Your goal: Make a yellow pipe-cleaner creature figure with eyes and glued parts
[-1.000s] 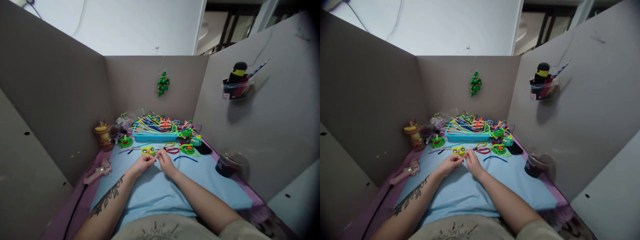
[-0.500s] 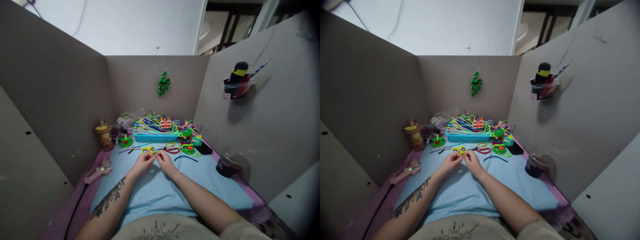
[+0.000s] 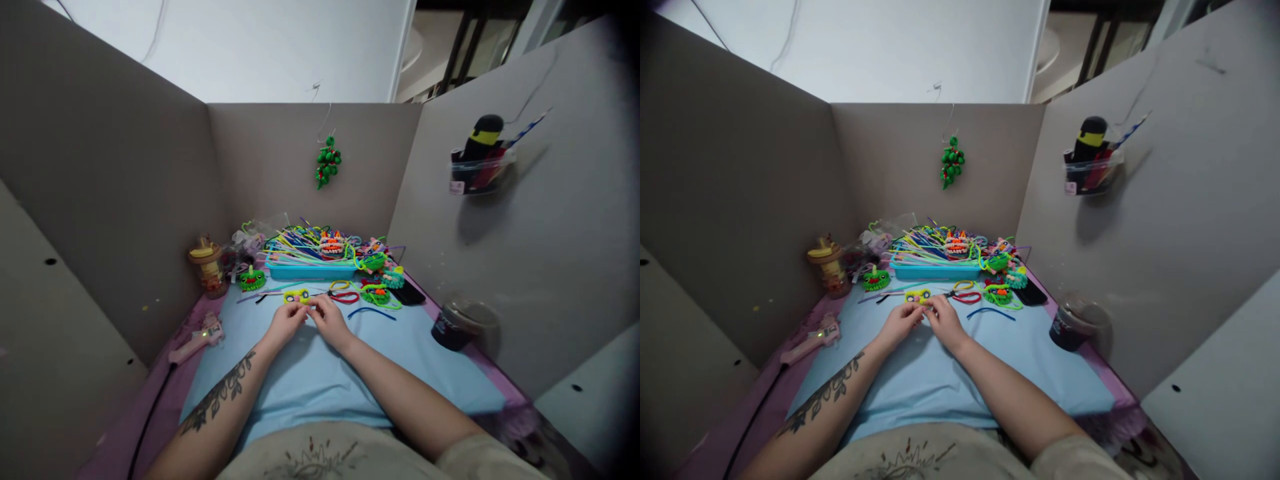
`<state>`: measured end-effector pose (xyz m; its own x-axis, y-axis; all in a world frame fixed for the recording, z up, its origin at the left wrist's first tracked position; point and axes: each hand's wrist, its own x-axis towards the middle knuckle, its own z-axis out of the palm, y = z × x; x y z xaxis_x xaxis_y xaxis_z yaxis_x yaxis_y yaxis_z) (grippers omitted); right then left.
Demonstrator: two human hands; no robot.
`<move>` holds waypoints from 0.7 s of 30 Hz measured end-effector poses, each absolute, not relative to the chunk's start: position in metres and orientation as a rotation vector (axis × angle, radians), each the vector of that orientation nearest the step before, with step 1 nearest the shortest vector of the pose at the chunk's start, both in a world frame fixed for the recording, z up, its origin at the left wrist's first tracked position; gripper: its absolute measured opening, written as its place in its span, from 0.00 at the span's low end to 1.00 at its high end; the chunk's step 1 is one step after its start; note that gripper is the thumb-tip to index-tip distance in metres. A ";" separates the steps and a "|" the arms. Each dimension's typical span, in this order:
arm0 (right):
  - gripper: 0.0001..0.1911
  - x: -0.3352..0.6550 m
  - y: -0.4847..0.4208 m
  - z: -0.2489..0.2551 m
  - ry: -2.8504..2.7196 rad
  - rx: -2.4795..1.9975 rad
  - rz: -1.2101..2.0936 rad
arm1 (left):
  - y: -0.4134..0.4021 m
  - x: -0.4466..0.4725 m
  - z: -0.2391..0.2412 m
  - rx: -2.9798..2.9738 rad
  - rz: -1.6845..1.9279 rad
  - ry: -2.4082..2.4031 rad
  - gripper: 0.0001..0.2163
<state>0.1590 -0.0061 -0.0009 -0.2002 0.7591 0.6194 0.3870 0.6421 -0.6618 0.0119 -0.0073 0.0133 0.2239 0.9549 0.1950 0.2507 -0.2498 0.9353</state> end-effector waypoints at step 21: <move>0.06 0.161 -0.005 -0.002 -1.843 -0.961 0.388 | -0.005 0.007 0.007 1.869 0.905 1.233 0.12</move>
